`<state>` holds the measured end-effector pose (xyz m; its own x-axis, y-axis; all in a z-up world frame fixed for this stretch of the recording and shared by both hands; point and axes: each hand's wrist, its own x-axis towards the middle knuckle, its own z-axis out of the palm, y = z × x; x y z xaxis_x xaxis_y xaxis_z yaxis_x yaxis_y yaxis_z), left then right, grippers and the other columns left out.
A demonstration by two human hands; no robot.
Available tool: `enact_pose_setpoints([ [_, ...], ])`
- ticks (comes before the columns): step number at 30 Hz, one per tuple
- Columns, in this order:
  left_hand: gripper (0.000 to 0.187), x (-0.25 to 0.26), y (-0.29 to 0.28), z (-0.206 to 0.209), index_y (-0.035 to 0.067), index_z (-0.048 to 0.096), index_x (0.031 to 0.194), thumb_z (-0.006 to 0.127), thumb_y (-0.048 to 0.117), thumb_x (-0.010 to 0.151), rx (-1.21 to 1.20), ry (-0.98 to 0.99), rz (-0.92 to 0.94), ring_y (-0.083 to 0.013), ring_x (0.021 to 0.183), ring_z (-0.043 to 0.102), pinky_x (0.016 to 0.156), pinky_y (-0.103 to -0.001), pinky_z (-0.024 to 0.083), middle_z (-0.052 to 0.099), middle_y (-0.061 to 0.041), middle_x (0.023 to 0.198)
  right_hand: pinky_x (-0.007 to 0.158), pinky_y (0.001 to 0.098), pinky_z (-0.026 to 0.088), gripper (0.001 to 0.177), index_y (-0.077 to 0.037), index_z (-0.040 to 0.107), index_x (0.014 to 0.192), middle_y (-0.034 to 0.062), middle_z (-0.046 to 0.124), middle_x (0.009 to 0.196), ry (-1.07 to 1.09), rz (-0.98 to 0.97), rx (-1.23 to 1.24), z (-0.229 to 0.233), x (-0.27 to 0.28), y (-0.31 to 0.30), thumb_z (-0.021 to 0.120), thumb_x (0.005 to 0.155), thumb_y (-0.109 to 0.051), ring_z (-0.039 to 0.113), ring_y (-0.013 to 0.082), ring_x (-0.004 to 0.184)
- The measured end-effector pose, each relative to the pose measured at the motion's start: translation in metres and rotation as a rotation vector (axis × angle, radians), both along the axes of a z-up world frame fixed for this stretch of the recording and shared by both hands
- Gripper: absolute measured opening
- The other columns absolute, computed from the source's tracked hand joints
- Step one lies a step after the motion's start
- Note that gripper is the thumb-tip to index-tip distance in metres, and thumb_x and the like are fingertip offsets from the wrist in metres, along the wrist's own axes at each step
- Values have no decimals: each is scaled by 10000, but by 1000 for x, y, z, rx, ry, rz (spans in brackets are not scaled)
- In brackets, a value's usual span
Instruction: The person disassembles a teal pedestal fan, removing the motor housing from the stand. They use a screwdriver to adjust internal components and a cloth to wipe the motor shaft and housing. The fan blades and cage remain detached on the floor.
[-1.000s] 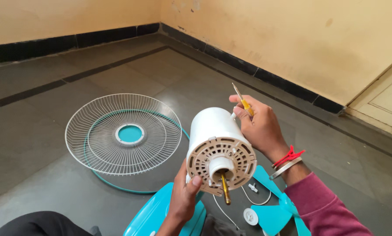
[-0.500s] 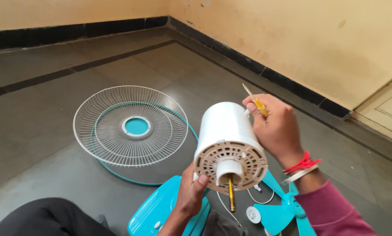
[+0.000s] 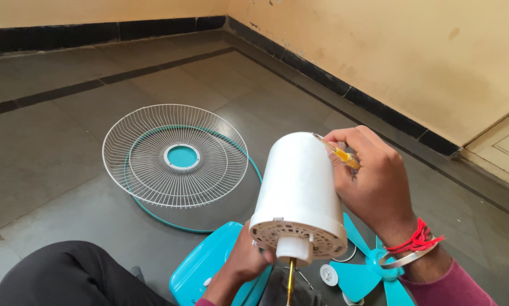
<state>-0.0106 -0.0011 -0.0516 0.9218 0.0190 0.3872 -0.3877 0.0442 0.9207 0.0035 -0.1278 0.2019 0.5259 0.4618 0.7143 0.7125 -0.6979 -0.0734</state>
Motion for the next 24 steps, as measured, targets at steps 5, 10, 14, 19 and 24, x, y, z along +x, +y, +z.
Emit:
enact_pose_setpoints([
  [5,1118,0,0,-8,-35,632,1200,514,967,719,-156,-84,-75,-198,1025,691,863,-366,573,720,-116,1076,698,389,534,107,-41,688,1001,130,699,968,24,24,-16,1,4,2,682,931,-122,694,331,837],
  [10,1080,0,1,-1,-42,682,1119,511,956,741,-160,-92,-78,-185,918,707,781,-352,578,746,-95,956,730,383,521,196,-29,594,956,166,680,985,167,173,57,-1,25,-9,650,973,-215,647,265,918],
  [14,1051,-1,-6,12,-34,679,1133,547,932,741,-256,-85,-66,-171,914,698,781,-347,573,751,-84,967,597,417,491,278,-23,602,910,183,623,690,362,-88,121,-10,40,-14,615,997,-287,602,249,632],
  [19,1035,4,-8,-1,-28,706,1097,488,933,783,-291,-114,8,-149,852,669,724,-331,552,745,-63,916,616,455,482,309,-11,584,890,219,641,743,289,-205,161,-20,36,-12,596,1006,-297,657,356,688],
  [24,1034,21,-7,-27,-46,706,1030,444,927,800,-350,-43,109,-156,775,621,647,-351,506,704,-80,839,625,457,478,308,-20,606,893,202,676,757,277,-337,214,-26,30,-5,620,983,-314,670,390,746],
])
